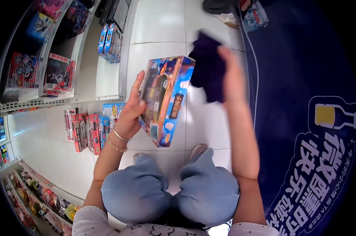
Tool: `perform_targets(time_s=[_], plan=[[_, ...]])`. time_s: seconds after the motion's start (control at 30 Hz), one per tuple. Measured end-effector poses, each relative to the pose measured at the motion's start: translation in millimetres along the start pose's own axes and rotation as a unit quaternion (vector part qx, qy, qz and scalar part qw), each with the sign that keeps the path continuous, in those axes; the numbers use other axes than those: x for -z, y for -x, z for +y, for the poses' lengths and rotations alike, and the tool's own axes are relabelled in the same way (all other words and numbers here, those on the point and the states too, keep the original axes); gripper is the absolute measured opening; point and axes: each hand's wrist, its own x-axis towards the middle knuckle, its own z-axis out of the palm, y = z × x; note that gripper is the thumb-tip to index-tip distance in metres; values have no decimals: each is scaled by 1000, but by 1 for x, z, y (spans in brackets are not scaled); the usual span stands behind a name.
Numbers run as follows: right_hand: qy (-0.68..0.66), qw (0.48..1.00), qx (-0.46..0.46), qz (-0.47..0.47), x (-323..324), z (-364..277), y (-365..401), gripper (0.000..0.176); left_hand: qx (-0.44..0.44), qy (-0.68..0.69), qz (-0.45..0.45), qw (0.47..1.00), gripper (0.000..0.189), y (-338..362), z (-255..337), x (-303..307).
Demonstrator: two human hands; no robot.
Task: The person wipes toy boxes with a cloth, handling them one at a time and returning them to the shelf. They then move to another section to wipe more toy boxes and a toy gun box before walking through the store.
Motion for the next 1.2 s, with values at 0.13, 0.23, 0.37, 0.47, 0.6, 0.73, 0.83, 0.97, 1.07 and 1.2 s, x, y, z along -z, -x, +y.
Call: perform_targets(time_s=[0.13, 0.23, 0.37, 0.47, 0.6, 0.73, 0.83, 0.97, 1.07, 1.2], plan=[[145, 987, 31, -64, -64, 50, 68, 31, -22, -74, -25, 997, 73, 3, -5, 0], [294, 858, 385, -169, -71, 79, 82, 38, 48, 107, -21, 993, 63, 19, 5, 8], [415, 707, 527, -225, -74, 86, 92, 37, 71, 243, -26, 967, 63, 35, 17, -16], [490, 578, 645, -98, -93, 82, 95, 30, 72, 303, -76, 947, 64, 32, 14, -18], [513, 694, 496, -98, -107, 52, 74, 42, 55, 350, -134, 925, 66, 24, 16, -21], [547, 746, 374, -68, -107, 64, 65, 43, 56, 345, -69, 934, 78, 21, 8, -19], [462, 843, 274, -26, -93, 84, 41, 43, 41, 363, -37, 930, 71, 23, 1, 1], [336, 924, 175, -48, -81, 106, 30, 46, 7, 278, 21, 960, 74, 22, -16, -6], [224, 973, 36, -29, -83, 118, 39, 46, -53, 273, 93, 956, 80, 26, -42, 0], [25, 970, -236, -55, -60, 151, 58, 42, -369, -290, 152, 870, 119, -13, -33, 4]])
